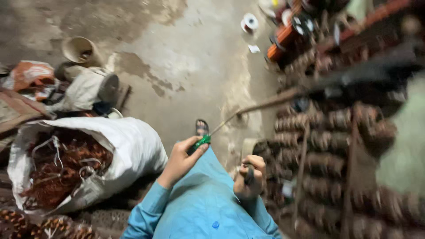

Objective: The person uses a screwdriver to pry apart copper windings on circular motor stator components on a workbench. They repeatedly insert the tool into slots and lever to separate the parts, handling several stators one at a time.

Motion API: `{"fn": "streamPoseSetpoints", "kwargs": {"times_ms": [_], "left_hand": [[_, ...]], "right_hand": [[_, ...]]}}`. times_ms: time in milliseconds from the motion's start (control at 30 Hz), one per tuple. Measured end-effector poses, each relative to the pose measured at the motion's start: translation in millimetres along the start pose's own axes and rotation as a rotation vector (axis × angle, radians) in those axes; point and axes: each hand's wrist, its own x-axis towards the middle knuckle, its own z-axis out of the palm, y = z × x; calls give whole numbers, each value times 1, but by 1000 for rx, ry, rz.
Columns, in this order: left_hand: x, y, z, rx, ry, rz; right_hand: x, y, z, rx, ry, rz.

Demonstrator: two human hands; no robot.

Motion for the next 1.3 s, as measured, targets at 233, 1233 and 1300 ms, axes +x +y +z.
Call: {"fn": "streamPoseSetpoints", "kwargs": {"times_ms": [233, 1233, 1300], "left_hand": [[141, -12, -49, 315, 380, 199], [690, -152, -557, -665, 1179, -274], [715, -164, -593, -620, 1189, -164]], "right_hand": [[114, 156, 129, -23, -258, 116], [516, 507, 841, 197, -1117, 850], [529, 530, 890, 185, -1106, 934]]}}
